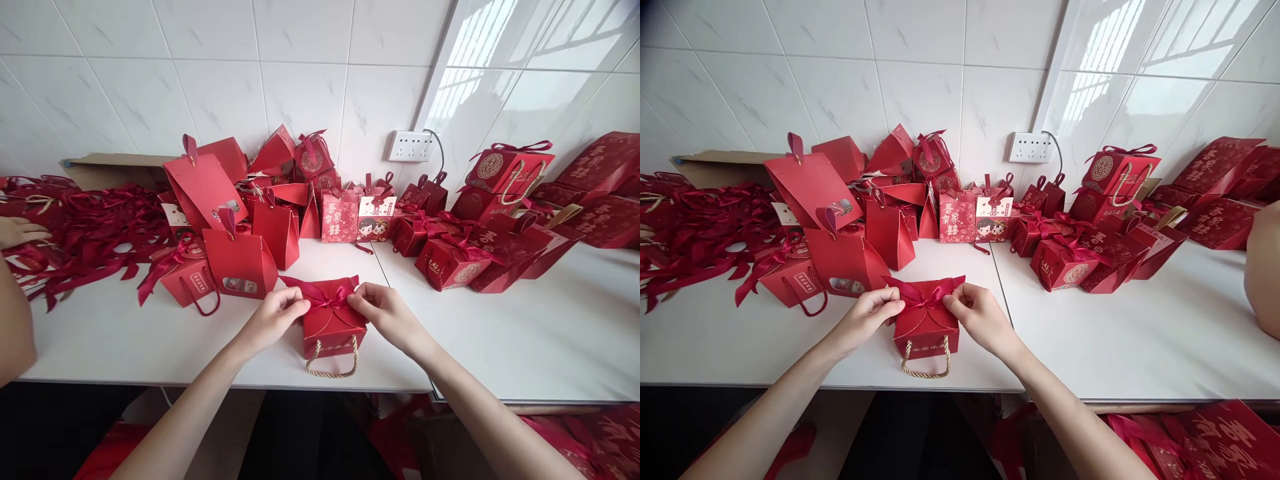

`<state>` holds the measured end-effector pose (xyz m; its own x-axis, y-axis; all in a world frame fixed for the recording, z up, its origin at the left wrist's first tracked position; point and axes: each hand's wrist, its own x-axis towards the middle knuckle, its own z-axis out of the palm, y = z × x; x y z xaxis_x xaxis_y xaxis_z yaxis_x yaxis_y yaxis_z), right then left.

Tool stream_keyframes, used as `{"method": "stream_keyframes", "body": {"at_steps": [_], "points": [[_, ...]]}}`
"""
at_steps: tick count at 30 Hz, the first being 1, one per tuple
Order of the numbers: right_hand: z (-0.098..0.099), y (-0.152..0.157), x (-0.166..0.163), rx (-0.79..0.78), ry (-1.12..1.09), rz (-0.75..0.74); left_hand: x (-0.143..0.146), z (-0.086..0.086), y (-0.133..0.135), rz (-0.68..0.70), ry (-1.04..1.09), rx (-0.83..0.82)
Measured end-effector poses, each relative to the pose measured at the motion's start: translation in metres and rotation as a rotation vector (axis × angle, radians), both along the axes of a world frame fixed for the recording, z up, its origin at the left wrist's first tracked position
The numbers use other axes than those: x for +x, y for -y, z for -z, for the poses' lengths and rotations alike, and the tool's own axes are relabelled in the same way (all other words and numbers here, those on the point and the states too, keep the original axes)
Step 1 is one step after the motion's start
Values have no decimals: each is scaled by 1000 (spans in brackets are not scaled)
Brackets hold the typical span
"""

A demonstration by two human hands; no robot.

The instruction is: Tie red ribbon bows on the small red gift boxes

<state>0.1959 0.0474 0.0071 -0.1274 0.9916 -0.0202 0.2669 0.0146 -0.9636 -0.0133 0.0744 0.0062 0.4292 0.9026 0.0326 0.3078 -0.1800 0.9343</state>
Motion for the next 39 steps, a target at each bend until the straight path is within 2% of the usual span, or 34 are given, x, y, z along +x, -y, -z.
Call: {"method": "stream_keyframes", "body": {"at_steps": [5,9,11,14,17,21,25,30,33,39], "points": [[-6,21,-1,-43,-40,-64,-8,1,16,90,-9,-52],[1,24,14,-83,-106,-162,-13,0,22,116,-61,-29],[8,19,27,-116,-164,-154,-14,-2,22,70,-31,63],[18,12,40,-250,-242,-97,-12,-9,23,-92,35,279],[23,9,39,-369,-348,-132,-1,-16,28,-154,-51,519],[20,4,27,-266,-427,-94,13,-19,35,-163,-240,776],[5,-5,20,-80,-368,-49,15,-17,36,-125,-321,794],[-15,-24,11,102,-139,-25,15,-16,37,-41,-369,866],[-11,-37,4,43,-100,-50,16,-14,37,-37,-384,889],[18,-49,1,-159,-203,-131,17,-10,34,-24,-379,909]]}}
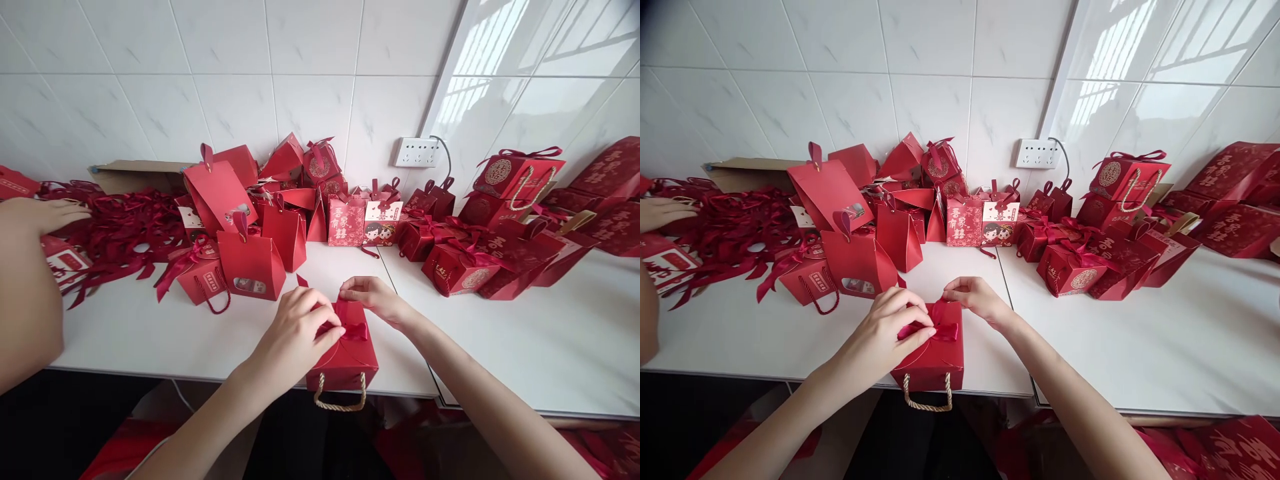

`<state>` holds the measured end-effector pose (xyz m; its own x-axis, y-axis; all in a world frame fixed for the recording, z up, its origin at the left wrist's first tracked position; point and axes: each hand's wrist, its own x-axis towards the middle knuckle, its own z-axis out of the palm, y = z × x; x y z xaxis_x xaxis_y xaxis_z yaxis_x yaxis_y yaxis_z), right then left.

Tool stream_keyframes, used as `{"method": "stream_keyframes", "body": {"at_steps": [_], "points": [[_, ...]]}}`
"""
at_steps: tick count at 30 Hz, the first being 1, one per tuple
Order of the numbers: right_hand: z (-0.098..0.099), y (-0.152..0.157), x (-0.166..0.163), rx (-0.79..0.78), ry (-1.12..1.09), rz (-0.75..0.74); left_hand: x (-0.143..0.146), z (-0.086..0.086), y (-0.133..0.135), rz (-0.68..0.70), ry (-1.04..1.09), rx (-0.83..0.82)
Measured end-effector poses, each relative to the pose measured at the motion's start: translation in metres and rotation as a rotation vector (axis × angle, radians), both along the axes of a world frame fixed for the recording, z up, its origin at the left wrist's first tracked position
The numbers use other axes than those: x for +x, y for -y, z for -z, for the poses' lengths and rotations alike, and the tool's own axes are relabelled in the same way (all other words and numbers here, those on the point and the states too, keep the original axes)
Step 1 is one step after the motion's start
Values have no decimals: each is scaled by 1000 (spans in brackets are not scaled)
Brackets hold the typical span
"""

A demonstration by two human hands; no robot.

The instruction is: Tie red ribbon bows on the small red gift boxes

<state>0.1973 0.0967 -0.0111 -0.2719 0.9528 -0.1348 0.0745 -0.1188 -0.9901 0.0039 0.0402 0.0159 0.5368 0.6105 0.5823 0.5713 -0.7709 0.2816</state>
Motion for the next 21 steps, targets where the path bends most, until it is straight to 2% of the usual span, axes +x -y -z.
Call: {"method": "stream_keyframes", "body": {"at_steps": [3,11,17,21], "points": [[7,1,3,-67,-4,2,0,1,-1,2,5,-13],[7,1,3,-100,15,21,1,-1,0,-4,22,-45],[10,0,4,-30,149,40,1,2,-2,-1,47,-50],[9,5,14,84,266,193,-4,5,8,-62,239,48]]}}
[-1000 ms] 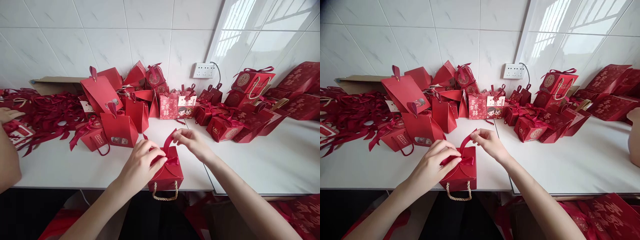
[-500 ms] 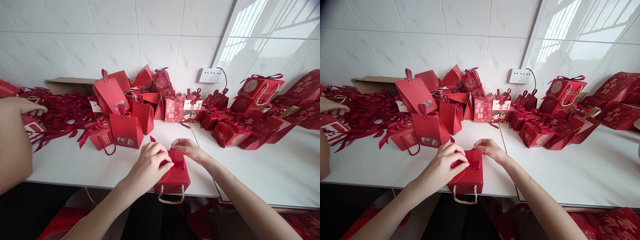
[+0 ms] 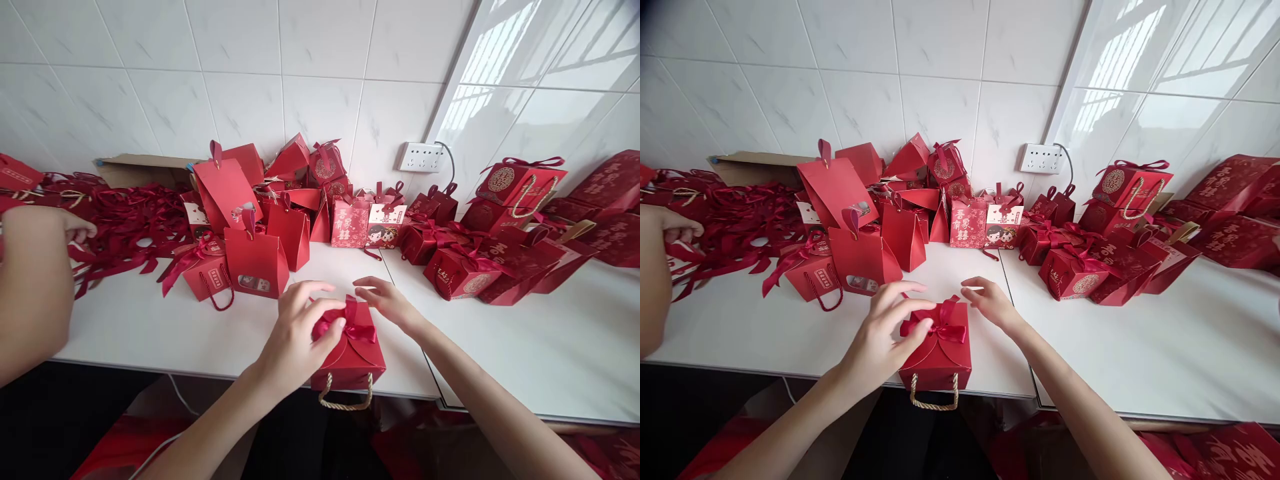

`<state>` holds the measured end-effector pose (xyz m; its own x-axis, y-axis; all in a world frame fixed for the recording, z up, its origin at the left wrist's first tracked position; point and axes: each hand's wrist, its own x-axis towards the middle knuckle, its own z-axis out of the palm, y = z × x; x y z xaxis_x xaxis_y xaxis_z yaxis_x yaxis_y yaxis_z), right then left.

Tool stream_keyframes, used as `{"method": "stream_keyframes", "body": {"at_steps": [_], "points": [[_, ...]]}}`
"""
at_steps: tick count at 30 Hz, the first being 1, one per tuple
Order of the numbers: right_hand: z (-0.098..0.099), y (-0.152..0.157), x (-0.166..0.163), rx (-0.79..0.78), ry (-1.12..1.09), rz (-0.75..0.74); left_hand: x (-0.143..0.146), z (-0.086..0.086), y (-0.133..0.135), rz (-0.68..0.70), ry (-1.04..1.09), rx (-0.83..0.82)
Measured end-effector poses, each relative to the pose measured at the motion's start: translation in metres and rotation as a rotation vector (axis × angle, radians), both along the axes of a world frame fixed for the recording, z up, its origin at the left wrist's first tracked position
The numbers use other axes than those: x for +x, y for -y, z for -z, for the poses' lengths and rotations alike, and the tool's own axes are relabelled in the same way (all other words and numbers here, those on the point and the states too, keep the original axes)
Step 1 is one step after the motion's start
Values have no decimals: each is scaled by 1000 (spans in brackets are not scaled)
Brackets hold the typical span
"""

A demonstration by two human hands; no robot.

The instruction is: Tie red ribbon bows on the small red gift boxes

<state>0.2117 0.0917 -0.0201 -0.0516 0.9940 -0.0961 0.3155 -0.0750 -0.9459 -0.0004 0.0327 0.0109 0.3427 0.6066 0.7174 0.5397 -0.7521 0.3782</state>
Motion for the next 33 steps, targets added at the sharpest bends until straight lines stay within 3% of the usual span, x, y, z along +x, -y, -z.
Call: {"method": "stream_keyframes", "body": {"at_steps": [3,7,12,18,21,23,26,30,33], "points": [[-4,11,9,143,63,35,-2,5,19,-24,102,59],[-15,31,7,263,72,-105,9,16,42,-12,53,117],[-20,48,-2,226,79,-237,11,29,45,-125,-27,37],[-22,82,-1,204,157,-201,-29,32,27,-261,-143,-13],[-31,104,-4,89,103,-437,-42,28,22,-379,50,-100],[-36,112,-5,34,68,-533,-43,23,25,-377,210,-167],[-38,109,-4,92,136,-404,-36,20,33,-327,255,-218],[-33,98,-4,196,224,-131,-24,23,39,-260,99,-246],[-30,97,-8,228,285,-87,-22,25,37,-231,53,-254]]}}
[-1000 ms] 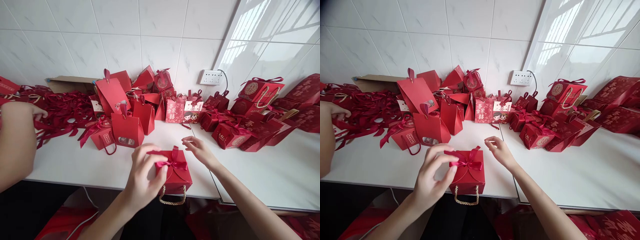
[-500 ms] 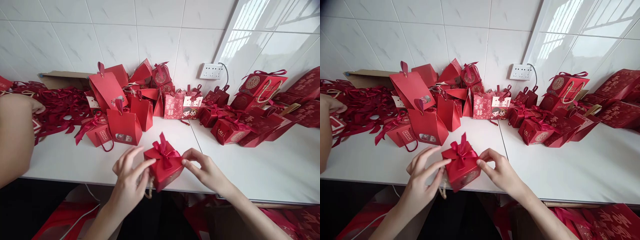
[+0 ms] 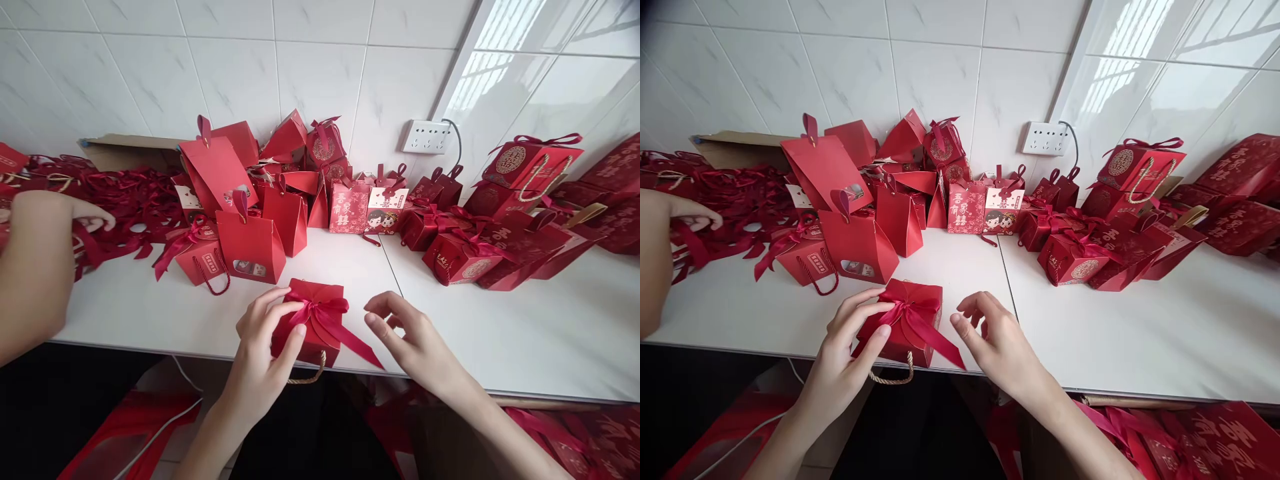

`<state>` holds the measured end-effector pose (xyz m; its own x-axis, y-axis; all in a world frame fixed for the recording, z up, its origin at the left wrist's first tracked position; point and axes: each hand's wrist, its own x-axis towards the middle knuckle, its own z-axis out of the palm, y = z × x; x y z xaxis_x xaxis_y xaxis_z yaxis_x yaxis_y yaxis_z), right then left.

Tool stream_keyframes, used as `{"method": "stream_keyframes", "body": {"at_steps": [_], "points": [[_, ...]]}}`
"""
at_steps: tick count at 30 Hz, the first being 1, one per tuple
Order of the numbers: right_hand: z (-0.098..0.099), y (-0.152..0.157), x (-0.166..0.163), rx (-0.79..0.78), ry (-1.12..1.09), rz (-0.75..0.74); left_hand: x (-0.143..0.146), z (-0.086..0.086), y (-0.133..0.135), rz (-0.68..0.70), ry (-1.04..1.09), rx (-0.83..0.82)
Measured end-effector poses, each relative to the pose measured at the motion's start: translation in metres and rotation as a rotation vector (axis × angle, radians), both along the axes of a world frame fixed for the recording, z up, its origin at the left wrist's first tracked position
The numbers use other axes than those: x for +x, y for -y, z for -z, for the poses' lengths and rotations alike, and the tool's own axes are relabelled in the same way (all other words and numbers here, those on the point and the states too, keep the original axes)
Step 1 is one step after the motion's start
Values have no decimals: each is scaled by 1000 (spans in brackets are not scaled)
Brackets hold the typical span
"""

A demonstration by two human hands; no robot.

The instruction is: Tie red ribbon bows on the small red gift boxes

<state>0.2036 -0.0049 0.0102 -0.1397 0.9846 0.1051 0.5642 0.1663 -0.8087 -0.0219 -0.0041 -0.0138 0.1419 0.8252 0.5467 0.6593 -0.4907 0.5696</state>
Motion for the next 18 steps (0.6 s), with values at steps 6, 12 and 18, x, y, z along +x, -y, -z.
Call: {"method": "stream_keyframes", "body": {"at_steps": [6,12,18], "points": [[7,9,-15,-171,71,-167,-3,-2,-2,0,28,-10],[10,11,-20,-194,-58,-220,-3,1,-3,11,53,-10],[5,17,-19,-280,-147,-279,6,5,-1,-11,88,22]]}}
